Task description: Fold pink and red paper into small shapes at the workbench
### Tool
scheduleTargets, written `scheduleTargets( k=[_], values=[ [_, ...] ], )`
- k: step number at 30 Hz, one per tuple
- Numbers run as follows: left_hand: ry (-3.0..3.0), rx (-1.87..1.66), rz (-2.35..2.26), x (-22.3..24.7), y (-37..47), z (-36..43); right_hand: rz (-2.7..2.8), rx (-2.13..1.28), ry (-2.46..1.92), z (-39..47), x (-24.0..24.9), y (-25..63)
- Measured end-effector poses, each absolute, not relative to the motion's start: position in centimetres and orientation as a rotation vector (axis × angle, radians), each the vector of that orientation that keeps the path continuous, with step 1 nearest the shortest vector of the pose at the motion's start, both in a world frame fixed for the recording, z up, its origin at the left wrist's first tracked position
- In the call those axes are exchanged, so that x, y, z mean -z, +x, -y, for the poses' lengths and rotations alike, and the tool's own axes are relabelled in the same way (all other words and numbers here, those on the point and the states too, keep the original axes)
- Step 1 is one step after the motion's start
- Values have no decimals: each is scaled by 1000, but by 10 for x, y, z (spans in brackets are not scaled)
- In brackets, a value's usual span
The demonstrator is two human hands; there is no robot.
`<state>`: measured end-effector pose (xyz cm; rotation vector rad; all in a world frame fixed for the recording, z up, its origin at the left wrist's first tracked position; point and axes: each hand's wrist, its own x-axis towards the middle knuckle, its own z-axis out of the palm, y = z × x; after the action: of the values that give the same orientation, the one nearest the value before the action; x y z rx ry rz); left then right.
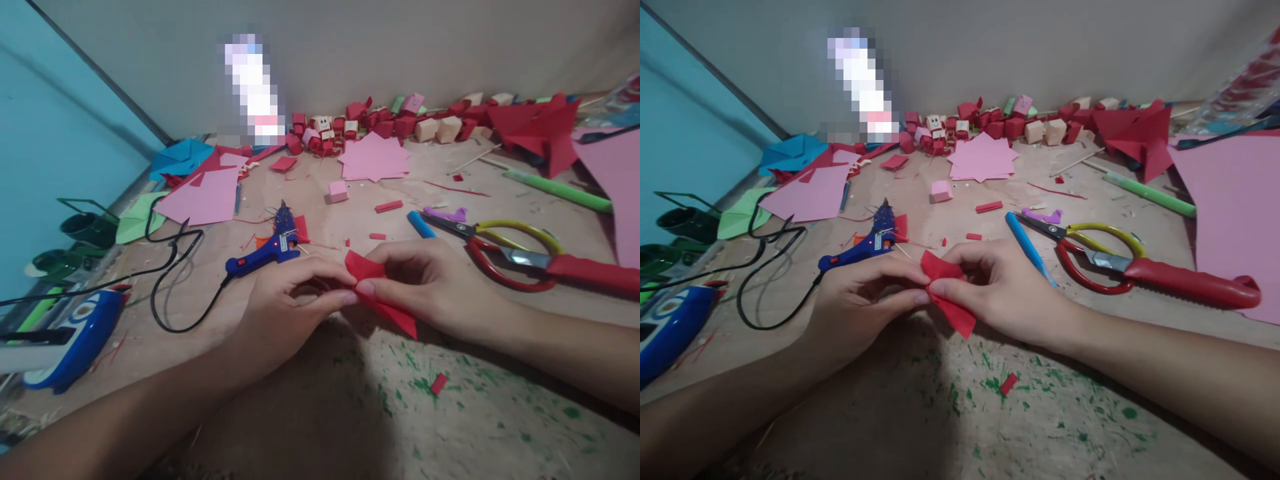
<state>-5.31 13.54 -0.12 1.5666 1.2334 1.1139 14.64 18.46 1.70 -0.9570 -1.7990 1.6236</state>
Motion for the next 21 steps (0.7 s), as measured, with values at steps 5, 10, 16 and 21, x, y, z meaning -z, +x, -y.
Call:
scheduleTargets(
  k=[5,10,16,21],
  values=[
    [1722,-1090,-1245,0,-53,-136,1848,-1663,-949,-185,-14,147],
    [1821,-1060,-1238,0,-54,-135,1866,-1686,-931,-185,-11,149],
    [1555,-1133,-1202,2,-53,-132,1829,-1687,-944,-185,-14,149],
    [1326,-1115,-1169,1,-51,-133,1747,-1609,-951,-185,-18,147]
  ],
)
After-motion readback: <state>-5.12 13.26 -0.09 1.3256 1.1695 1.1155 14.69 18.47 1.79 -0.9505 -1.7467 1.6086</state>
